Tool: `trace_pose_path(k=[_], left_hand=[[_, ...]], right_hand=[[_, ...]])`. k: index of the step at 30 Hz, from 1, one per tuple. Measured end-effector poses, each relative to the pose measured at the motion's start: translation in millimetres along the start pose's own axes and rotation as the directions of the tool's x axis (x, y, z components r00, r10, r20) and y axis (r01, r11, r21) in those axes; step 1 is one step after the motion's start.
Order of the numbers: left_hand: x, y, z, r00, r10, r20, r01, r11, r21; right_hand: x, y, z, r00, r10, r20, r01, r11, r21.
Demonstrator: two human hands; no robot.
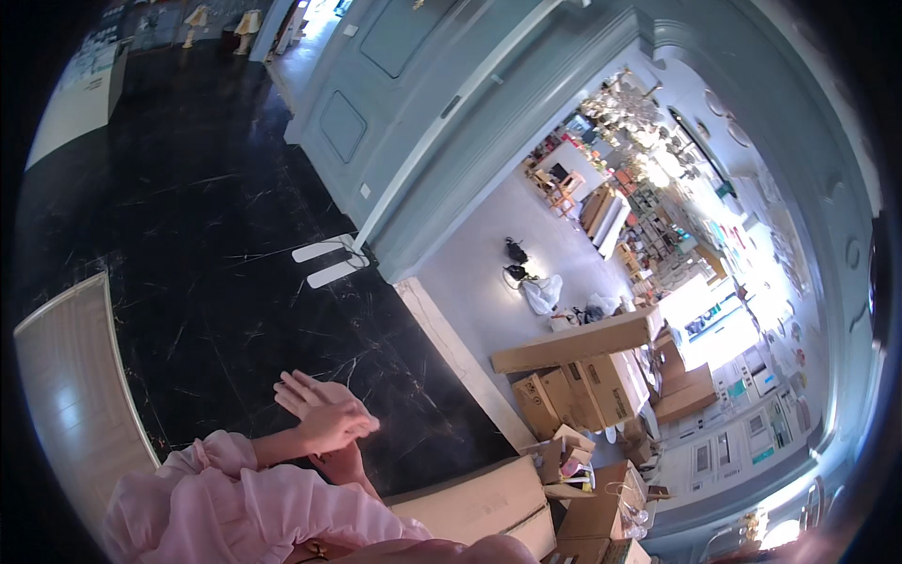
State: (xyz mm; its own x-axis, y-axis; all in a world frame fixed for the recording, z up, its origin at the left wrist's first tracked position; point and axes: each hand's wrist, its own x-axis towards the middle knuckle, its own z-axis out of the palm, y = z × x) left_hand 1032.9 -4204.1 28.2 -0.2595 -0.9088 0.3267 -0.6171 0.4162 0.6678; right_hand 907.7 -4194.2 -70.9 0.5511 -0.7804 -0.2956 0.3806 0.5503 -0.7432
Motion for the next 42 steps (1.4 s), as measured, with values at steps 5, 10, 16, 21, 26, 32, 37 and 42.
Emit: trace_pose_path(k=[5, 10, 16, 21, 26, 32, 37, 42], left_hand=[[60, -47, 21, 0.970, 0.138, 0.203, -0.066, 0.943, -0.325], [142, -111, -3, 0.934, -0.208, 0.292, 0.307, 0.885, -0.349], [217, -193, -45, 0.907, -0.412, -0.084, 0.390, 0.900, -0.192], [255, -246, -50, 0.819, -0.557, -0.137, 0.523, 0.824, -0.220], [324, -307, -42, 0.861, -0.508, -0.010, 0.491, 0.837, -0.241], [452, -395, -66, 0.941, -0.338, 0.031, 0.338, 0.925, -0.173], [511, -481, -122, 0.936, -0.337, -0.098, 0.324, 0.937, -0.130], [583, -531, -164, 0.947, -0.288, -0.140, 0.273, 0.955, -0.117]], right_hand=[[115, -80, 45, 0.964, -0.209, 0.167, 0.257, 0.899, -0.354], [195, -237, 55, 0.906, -0.419, -0.057, 0.236, 0.614, -0.753], [268, -419, 117, 0.725, -0.332, -0.603, -0.584, 0.169, -0.794], [357, -410, 42, 0.681, -0.557, -0.475, -0.172, 0.510, -0.843], [426, -409, 5, 0.735, -0.640, -0.223, 0.032, 0.362, -0.932], [498, -495, 41, 0.750, -0.658, -0.067, -0.017, 0.082, -0.996], [634, -531, 39, 0.453, -0.890, -0.051, -0.103, 0.005, -0.995], [698, -632, 44, 0.356, -0.934, -0.026, -0.134, -0.024, -0.991]])
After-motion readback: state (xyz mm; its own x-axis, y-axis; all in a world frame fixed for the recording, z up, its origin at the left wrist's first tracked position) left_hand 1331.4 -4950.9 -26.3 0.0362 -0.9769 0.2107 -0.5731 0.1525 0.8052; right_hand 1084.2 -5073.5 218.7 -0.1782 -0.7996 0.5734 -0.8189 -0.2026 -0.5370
